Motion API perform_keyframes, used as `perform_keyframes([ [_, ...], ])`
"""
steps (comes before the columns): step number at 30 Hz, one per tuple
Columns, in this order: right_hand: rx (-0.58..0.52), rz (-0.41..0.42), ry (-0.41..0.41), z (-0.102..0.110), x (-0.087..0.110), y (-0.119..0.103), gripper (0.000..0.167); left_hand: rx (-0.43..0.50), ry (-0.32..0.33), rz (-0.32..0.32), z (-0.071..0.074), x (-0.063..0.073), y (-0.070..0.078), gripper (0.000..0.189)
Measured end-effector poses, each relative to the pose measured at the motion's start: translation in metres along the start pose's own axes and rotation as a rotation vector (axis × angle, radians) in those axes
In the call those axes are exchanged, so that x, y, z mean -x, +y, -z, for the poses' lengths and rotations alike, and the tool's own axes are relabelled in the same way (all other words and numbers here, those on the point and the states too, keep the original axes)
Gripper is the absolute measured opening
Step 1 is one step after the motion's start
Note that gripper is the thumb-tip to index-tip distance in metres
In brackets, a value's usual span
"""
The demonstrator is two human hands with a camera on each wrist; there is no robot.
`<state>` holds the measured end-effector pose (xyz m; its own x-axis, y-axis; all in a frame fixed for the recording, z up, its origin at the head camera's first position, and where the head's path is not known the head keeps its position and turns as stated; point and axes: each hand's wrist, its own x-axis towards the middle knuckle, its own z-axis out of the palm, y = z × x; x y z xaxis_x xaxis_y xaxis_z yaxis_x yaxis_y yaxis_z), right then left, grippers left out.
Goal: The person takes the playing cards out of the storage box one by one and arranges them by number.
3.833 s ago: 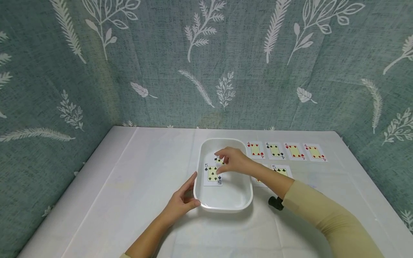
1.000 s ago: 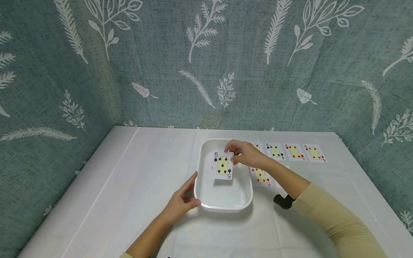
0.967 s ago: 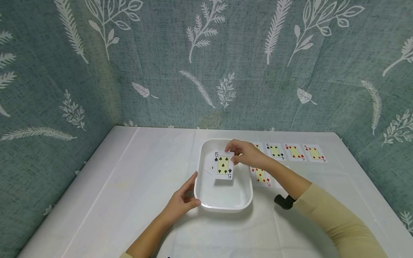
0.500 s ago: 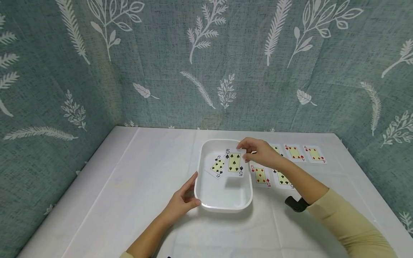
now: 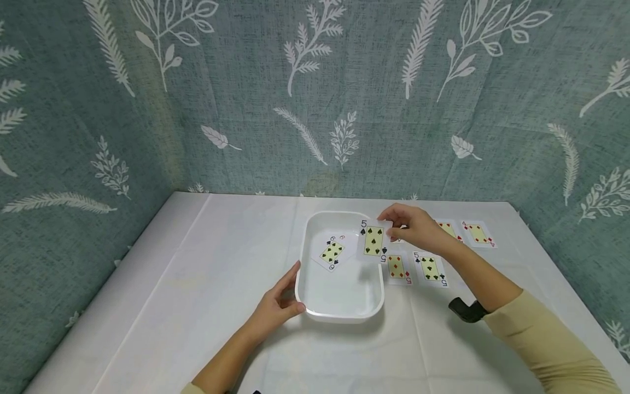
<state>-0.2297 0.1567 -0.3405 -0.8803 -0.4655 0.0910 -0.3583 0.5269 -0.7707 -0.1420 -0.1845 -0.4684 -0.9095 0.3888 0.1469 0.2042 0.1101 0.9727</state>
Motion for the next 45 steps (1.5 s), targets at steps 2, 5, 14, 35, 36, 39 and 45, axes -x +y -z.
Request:
perform_keyframes([
  [2, 0.007, -0.004, -0.002, 0.002, 0.002, 0.001, 0.029, 0.001, -0.002, -0.005, 0.000, 0.000, 0.000, 0.083],
  [5, 0.019, -0.021, 0.000, 0.004, 0.005, 0.004, 0.029, 0.003, -0.007, -0.016, 0.000, 0.000, -0.001, 0.083],
  [14, 0.068, -0.062, 0.023, 0.019, 0.018, 0.010, 0.028, -0.014, -0.004, -0.023, 0.000, -0.001, -0.001, 0.084],
  [35, 0.108, -0.146, 0.034, 0.048, 0.052, 0.038, 0.027, -0.011, -0.004, 0.003, -0.001, 0.000, 0.002, 0.082],
  [36, 0.107, -0.151, 0.034, 0.049, 0.053, 0.040, 0.027, -0.010, -0.004, 0.005, 0.000, 0.000, 0.002, 0.082],
  [39, 0.089, -0.167, 0.022, 0.051, 0.056, 0.046, 0.028, -0.010, -0.005, 0.006, 0.000, 0.001, 0.003, 0.082],
  [45, 0.068, -0.198, -0.030, 0.057, 0.062, 0.054, 0.030, -0.010, -0.005, -0.009, 0.000, 0.000, 0.000, 0.082],
])
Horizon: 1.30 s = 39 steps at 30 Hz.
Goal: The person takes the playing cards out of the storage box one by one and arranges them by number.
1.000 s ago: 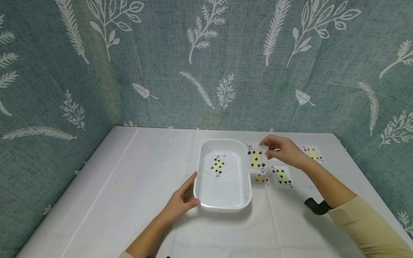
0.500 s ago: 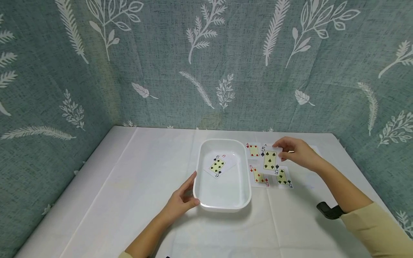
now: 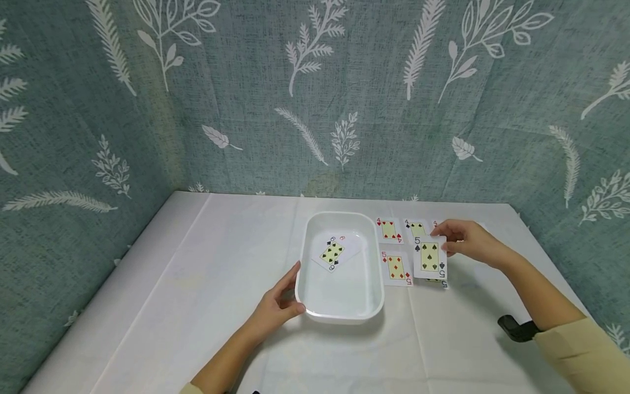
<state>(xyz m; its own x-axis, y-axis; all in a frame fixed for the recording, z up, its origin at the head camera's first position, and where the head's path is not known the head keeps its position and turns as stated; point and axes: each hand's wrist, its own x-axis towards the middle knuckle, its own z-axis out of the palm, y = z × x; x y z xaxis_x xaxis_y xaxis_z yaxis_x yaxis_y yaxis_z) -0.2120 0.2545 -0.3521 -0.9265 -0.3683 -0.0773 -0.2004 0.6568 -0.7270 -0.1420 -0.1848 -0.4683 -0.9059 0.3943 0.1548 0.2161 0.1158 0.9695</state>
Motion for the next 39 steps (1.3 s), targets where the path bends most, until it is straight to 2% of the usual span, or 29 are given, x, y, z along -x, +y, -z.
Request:
perform_keyframes([
  [10, -0.007, -0.060, -0.017, 0.013, 0.011, 0.020, 0.029, -0.013, 0.000, -0.020, 0.001, 0.000, 0.000, 0.082],
  [23, -0.051, -0.149, -0.049, 0.028, 0.021, 0.050, 0.034, -0.011, 0.002, -0.010, 0.001, 0.000, -0.001, 0.082],
  [29, -0.077, -0.183, -0.078, 0.029, 0.025, 0.058, 0.034, -0.009, 0.002, -0.011, 0.001, -0.001, -0.001, 0.083],
  [39, -0.038, -0.241, -0.058, 0.024, 0.022, 0.071, 0.032, -0.005, 0.006, 0.009, 0.000, 0.000, 0.001, 0.083],
])
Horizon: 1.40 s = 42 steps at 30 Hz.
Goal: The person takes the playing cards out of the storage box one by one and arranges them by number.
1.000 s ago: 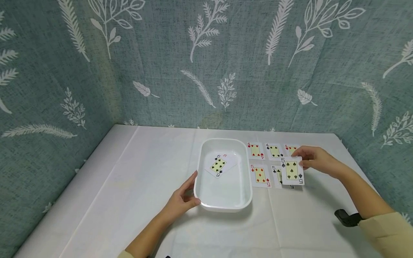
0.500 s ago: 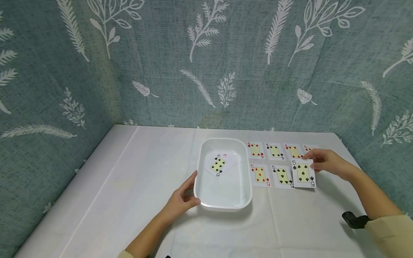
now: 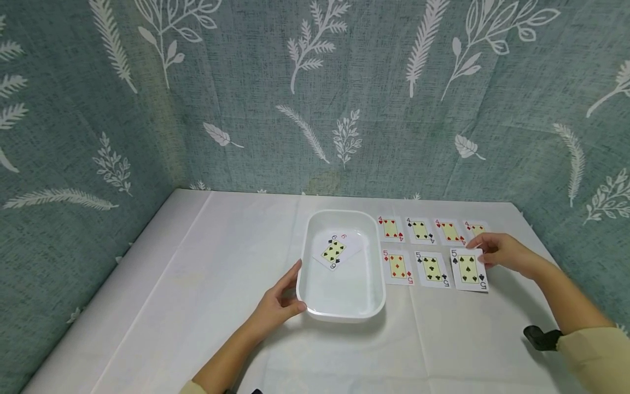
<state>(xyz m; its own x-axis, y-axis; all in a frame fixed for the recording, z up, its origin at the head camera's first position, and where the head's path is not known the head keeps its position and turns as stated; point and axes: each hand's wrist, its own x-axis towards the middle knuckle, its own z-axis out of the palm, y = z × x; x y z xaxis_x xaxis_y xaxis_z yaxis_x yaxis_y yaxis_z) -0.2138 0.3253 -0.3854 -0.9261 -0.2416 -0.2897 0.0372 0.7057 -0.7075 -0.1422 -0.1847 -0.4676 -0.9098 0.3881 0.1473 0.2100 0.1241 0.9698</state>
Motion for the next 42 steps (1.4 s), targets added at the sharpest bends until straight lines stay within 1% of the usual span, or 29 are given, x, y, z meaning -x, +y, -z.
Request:
perform_keyframes([
  [7, 0.036, 0.005, 0.017, -0.004, -0.004, 0.003, 0.031, -0.002, -0.002, 0.001, 0.000, 0.000, -0.001, 0.083],
  [15, 0.049, -0.033, 0.007, -0.009, -0.007, 0.004, 0.031, 0.001, -0.001, 0.003, -0.001, 0.001, -0.001, 0.084],
  [22, 0.044, -0.046, -0.005, -0.009, -0.010, 0.010, 0.030, 0.004, -0.006, -0.006, -0.001, 0.000, -0.001, 0.084],
  [33, 0.113, -0.047, 0.003, -0.011, -0.014, 0.008, 0.028, 0.008, -0.006, -0.002, -0.001, 0.001, -0.001, 0.084],
  [37, 0.147, -0.031, 0.019, -0.011, -0.015, 0.007, 0.031, 0.012, -0.005, 0.002, 0.000, 0.000, -0.001, 0.084],
  [42, 0.209, -0.024, 0.071, -0.012, -0.016, 0.004, 0.032, 0.013, -0.003, -0.006, 0.000, 0.000, -0.001, 0.084],
])
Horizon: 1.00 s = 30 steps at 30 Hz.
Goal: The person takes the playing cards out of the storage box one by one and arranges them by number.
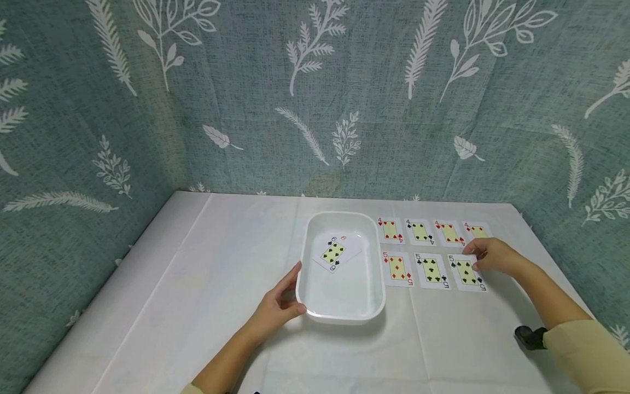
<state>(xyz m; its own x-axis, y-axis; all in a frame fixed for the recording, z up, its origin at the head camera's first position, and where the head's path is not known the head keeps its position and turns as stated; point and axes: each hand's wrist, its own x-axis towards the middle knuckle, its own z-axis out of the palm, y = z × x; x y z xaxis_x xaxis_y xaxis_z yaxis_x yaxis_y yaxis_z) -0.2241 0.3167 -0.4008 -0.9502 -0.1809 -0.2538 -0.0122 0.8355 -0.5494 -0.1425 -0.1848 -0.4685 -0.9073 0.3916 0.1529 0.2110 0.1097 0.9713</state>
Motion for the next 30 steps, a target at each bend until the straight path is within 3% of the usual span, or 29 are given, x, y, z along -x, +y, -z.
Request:
perform_keyframes([
  [7, 0.005, -0.042, 0.029, -0.003, 0.000, -0.001, 0.041, -0.014, 0.009, -0.004, 0.000, 0.001, 0.001, 0.083],
  [13, 0.014, -0.020, 0.028, -0.002, 0.001, -0.003, 0.042, -0.008, 0.012, 0.009, 0.000, 0.001, 0.001, 0.083],
  [23, 0.026, 0.100, 0.096, -0.001, 0.006, -0.019, 0.045, -0.009, 0.004, 0.007, 0.001, 0.001, 0.001, 0.084],
  [30, 0.033, 0.139, 0.153, -0.004, 0.006, -0.038, 0.049, -0.006, 0.003, 0.009, 0.000, 0.000, -0.001, 0.084],
])
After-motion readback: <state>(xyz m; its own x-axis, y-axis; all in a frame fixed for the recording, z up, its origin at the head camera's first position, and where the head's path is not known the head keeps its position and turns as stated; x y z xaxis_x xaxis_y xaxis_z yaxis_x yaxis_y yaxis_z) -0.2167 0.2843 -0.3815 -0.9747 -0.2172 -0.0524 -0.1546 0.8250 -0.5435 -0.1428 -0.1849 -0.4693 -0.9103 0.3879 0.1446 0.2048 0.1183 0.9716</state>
